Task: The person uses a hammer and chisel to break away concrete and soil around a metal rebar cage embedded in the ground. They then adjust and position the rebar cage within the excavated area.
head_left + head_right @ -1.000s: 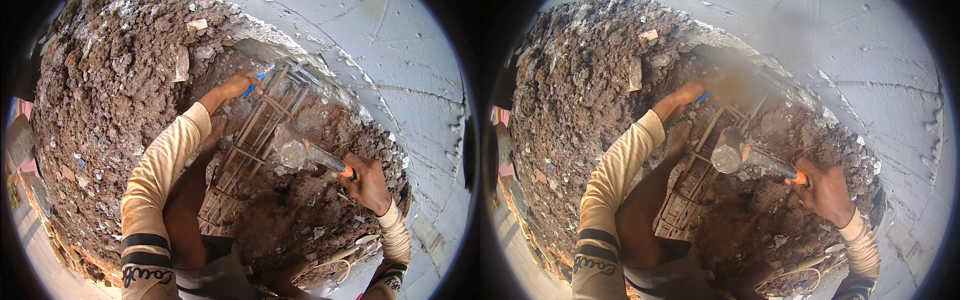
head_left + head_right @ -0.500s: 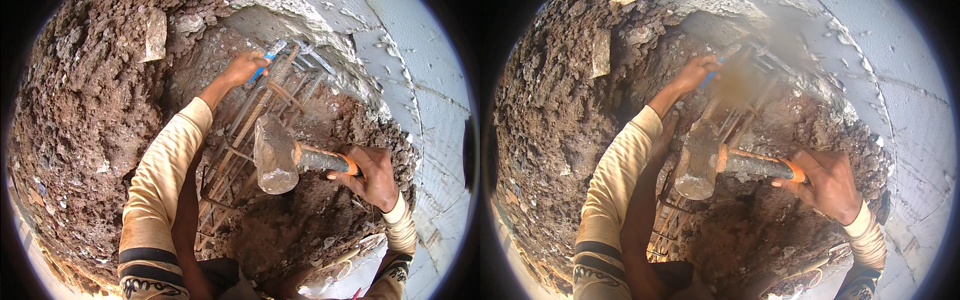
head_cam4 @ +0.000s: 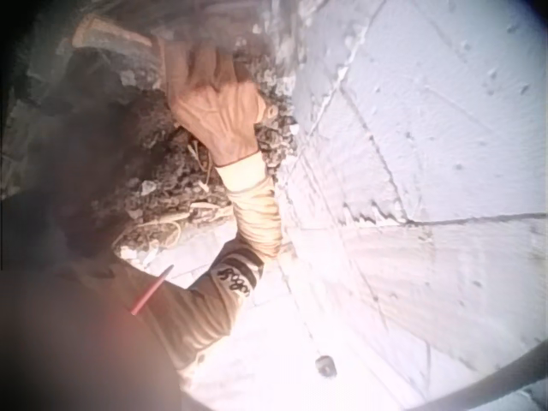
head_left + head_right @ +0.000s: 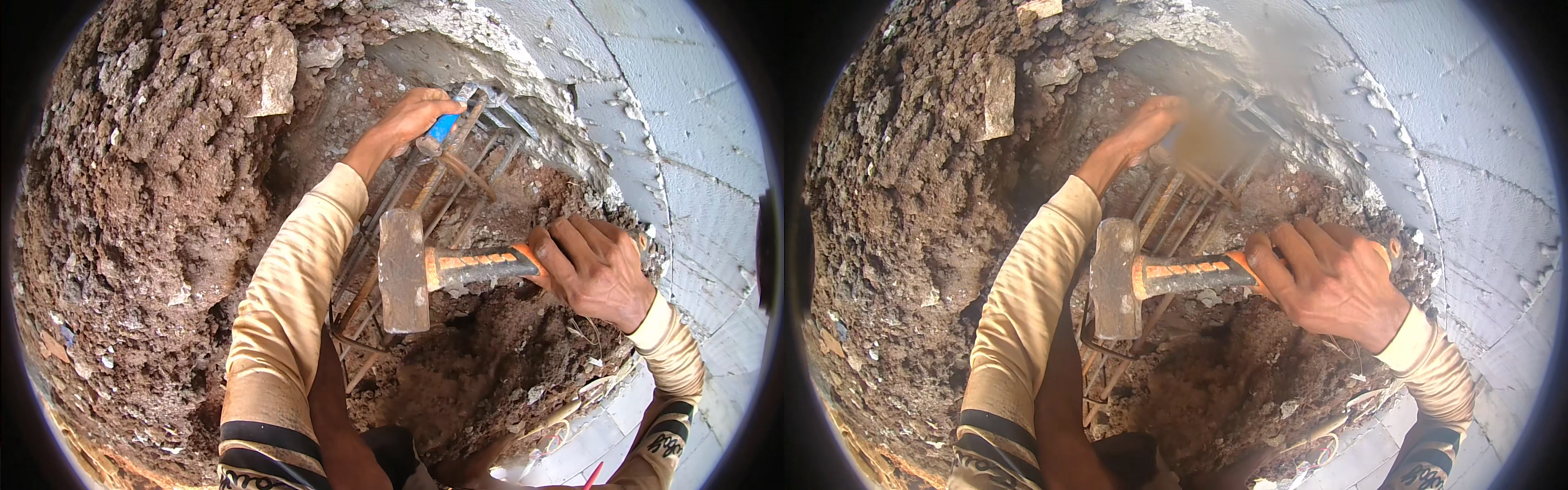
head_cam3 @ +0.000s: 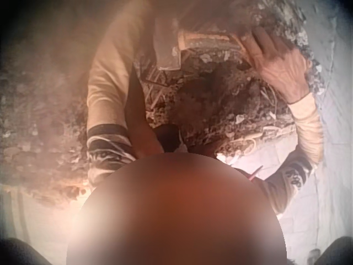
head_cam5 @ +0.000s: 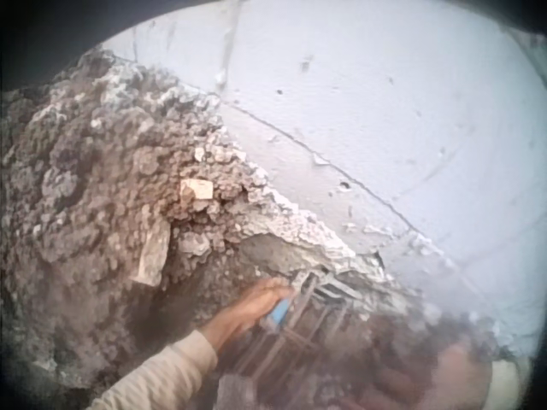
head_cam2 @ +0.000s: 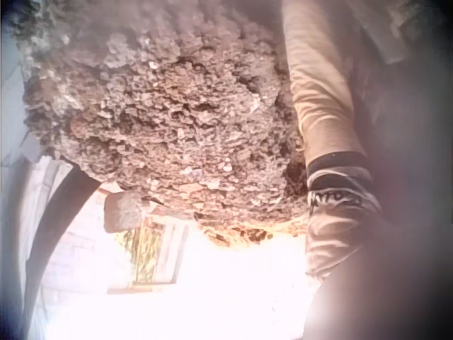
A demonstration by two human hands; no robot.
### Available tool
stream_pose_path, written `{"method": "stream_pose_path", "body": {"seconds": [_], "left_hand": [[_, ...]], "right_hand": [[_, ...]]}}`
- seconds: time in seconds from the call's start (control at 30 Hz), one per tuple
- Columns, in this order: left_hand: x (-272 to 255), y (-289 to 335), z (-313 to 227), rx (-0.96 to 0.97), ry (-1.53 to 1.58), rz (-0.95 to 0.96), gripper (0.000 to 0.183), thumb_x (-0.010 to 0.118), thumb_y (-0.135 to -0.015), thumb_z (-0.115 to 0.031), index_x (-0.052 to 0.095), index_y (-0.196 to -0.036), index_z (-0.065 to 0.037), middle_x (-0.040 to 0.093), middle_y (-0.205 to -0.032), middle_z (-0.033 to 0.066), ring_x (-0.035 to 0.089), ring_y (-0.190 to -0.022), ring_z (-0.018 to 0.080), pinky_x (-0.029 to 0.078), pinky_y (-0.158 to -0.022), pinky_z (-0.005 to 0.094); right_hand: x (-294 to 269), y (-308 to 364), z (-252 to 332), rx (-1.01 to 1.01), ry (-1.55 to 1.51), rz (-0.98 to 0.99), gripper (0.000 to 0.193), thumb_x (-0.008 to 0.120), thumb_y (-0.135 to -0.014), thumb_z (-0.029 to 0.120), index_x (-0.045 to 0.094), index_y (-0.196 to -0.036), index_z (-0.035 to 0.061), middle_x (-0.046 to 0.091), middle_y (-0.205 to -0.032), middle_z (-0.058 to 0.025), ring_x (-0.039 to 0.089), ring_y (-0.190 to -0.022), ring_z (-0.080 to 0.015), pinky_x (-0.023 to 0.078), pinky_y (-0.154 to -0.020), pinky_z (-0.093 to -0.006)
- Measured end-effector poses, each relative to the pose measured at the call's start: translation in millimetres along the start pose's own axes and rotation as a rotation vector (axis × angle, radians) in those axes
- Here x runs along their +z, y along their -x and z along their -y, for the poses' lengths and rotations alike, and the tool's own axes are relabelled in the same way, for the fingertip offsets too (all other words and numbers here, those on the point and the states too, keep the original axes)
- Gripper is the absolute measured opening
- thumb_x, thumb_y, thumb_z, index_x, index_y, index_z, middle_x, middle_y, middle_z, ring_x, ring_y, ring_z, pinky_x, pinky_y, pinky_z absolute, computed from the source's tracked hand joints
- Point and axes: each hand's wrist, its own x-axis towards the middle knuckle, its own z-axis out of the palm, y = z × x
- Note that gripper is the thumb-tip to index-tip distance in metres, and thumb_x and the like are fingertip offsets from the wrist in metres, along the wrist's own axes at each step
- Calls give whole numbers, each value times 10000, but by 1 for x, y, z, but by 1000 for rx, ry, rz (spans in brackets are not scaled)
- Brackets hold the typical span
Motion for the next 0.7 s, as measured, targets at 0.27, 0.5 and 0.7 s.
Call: {"method": "stream_pose_path", "body": {"seconds": [0.27, 0.5, 0.7], "left_hand": [[10, 0, 11, -47, 208, -64, 277, 742, -912, -357, 682, -840, -96, 576, -752, -48, 494, -684, 74, 398, -633, 280], [0, -15, 33, 41, 111, -22, 306, 731, -931, -370, 708, -905, -66, 620, -799, -36, 522, -716, 66, 414, -651, 274], [10, -5, 18, -68, 261, -33, 312, 734, -957, -358, 731, -982, -46, 662, -841, -28, 566, -719, 59, 446, -623, 253]], "right_hand": [[8, -17, -9, -27, -5, 31, 315, 709, -887, 357, 606, -1019, 90, 531, -790, -31, 615, -672, -158, 507, -507, -311], [-2, -24, 3, -1, 27, 8, 346, 696, -903, 408, 585, -952, 84, 518, -786, -36, 601, -651, -172, 498, -488, -323], [-1, -19, -7, -67, -10, -86, 400, 709, -891, 449, 567, -921, 75, 483, -706, -22, 578, -578, -182, 466, -475, -321]]}}
